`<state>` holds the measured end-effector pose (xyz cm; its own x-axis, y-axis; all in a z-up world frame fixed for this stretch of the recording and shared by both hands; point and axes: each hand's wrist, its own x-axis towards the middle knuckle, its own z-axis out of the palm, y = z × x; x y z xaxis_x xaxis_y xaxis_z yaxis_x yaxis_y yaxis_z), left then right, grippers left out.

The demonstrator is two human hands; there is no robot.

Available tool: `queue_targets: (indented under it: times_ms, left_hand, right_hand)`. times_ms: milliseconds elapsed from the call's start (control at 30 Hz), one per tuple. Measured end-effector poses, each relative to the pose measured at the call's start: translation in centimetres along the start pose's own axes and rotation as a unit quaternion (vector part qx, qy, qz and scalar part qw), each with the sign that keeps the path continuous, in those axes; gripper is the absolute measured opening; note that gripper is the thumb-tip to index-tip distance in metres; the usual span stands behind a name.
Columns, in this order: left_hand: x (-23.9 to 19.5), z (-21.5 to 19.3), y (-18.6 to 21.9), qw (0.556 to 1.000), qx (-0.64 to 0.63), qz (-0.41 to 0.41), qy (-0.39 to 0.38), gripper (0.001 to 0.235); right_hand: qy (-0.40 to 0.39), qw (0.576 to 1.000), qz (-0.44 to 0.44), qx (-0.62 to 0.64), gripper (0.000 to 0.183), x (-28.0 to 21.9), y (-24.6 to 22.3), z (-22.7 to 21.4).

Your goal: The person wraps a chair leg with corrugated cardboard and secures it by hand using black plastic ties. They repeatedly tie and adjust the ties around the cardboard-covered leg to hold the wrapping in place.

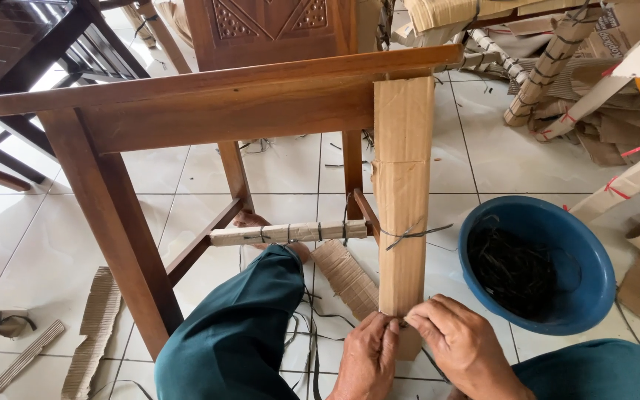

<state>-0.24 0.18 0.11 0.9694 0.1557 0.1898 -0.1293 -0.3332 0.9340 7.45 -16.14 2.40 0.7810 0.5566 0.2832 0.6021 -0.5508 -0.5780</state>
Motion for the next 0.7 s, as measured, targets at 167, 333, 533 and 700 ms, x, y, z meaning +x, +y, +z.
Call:
queue_targets:
  times_ms: [167,333,533,700]
  left_hand:
    - [0.0,0.3,-0.8,0.999,0.001,-0.026,0.039,0.028]
    - [-0.2,1.0,-1.8,0.999,0.023,-0.026,0.042,0.024]
    - [-0.3,0.7,-1.1,0.997,0.058,-0.049,0.018,0.019]
    - [-0.2,0.6,-1.0,0.999,0.037,0.009,0.022,0.02]
  right_hand:
    - [-0.144,0.976,0.162,-0.026,0.021,0.0,0.8,-1.9]
    - [-0.252,0.921,0.271,-0.121,0.023,-0.2,1.2,-2.8]
    - [0.134,0.987,-0.024,-0.083,0.034,0.1,-1.8,-4.1]
    - [-0.103,0.989,-0.026,-0.103,0.054,-0.6,-0.2,-0.4]
